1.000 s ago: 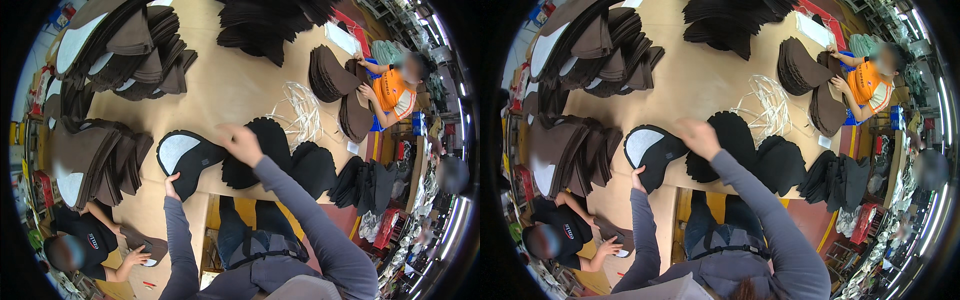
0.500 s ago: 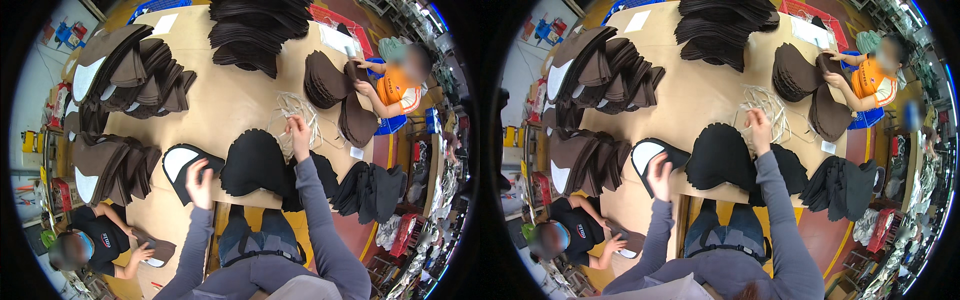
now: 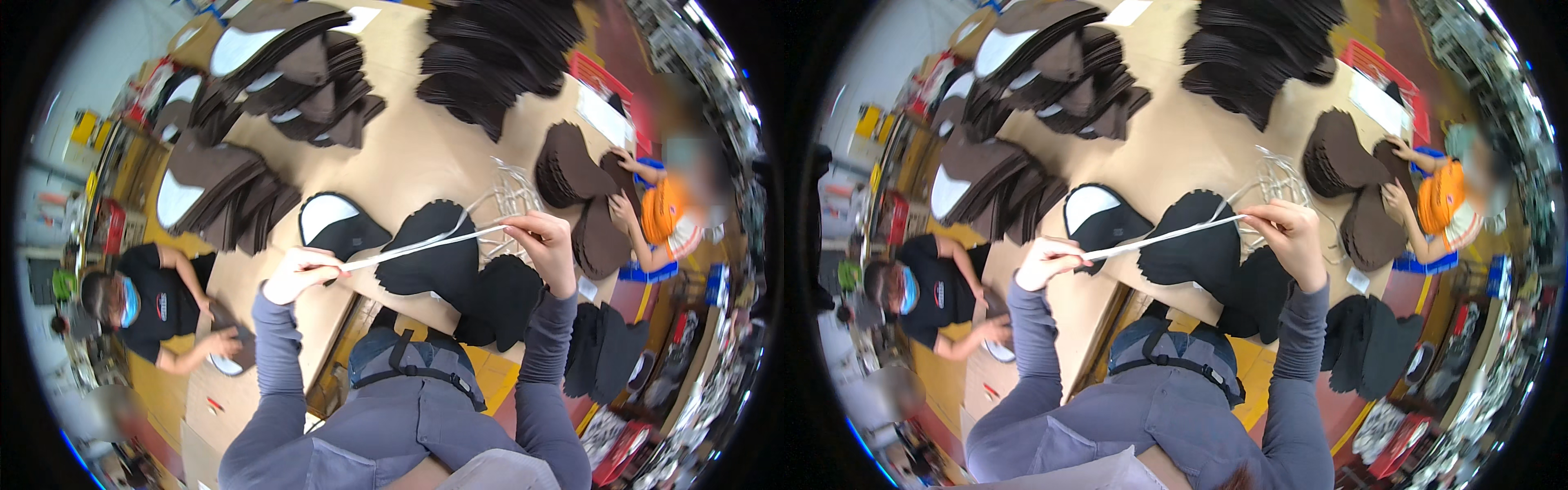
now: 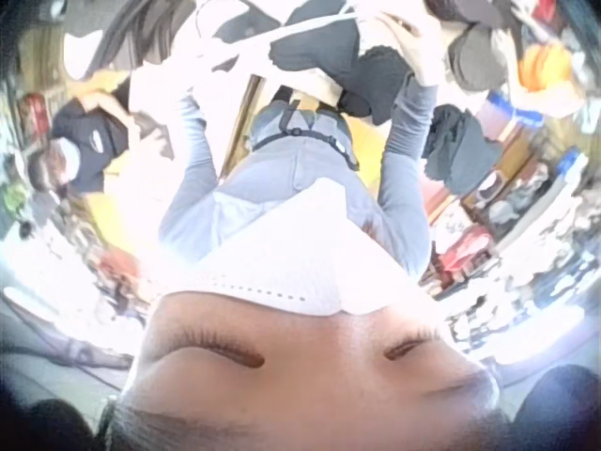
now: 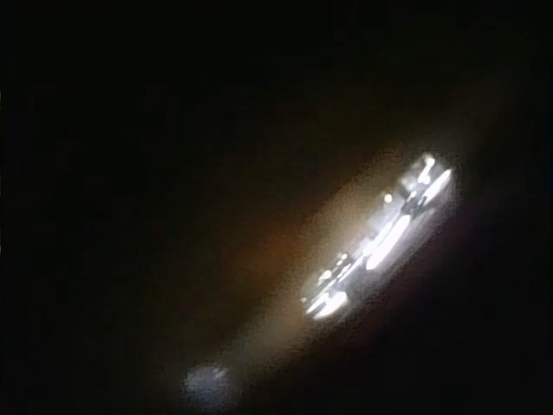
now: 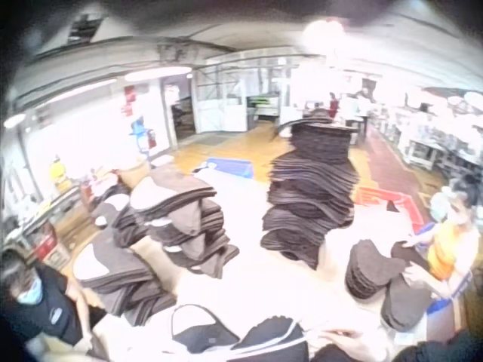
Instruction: The person walks to a work table and stacks black fabric pieces into neat piles. They then place a white template on top of a stack and secure it with a rubber band.
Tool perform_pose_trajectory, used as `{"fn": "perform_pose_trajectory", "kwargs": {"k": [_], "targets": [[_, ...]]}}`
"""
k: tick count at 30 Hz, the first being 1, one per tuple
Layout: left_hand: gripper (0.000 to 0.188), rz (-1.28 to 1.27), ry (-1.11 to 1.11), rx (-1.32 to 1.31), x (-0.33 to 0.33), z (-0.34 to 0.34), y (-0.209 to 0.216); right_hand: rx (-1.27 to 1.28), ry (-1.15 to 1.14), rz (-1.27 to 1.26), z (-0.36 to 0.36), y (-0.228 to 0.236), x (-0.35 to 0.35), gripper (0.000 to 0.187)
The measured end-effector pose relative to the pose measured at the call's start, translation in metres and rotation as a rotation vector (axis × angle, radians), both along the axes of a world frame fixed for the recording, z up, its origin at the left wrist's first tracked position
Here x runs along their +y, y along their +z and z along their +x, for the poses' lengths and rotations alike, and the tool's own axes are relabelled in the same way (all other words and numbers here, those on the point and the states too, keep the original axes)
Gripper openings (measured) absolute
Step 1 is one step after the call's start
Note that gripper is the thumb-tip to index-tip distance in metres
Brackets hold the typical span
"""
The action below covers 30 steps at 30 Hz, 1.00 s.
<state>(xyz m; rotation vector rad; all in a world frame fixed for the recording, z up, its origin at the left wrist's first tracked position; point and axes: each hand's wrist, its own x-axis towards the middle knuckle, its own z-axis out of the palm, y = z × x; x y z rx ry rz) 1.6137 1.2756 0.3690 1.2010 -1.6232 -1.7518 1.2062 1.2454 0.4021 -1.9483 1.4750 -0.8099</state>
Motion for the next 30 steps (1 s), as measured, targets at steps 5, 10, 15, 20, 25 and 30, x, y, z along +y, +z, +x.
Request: {"fn": "perform_pose_trajectory", "kwargs": {"k": [5,10,15,20,25,30], "targets": [[0.016,0.017,0.293,-0.191,0.051,0.061,0.002,0.560,0.006,-0.339,0.054,-0.030,-0.034,0.023],[0.018,0.023,0.379,-0.139,0.055,0.013,-0.040,-0.025,0.766,0.089,0.189,-0.046,-0.015,0.088],[0.016,0.018,0.489,-0.102,0.044,0.051,-0.093,-0.183,0.712,0.903,0.214,-0.143,-0.042,0.035],[0.015,0.102,0.496,-0.099,0.060,0.119,-0.202,-0.024,0.564,0.803,0.178,-0.201,-0.132,0.016],[0.018,0.105,0.615,-0.288,0.034,0.136,-0.276,0.218,0.385,0.701,0.184,-0.277,-0.166,0.021],[0.027,0.109,0.757,-0.271,0.027,0.113,-0.330,-0.095,0.126,0.942,0.207,-0.338,-0.133,0.017]]}}
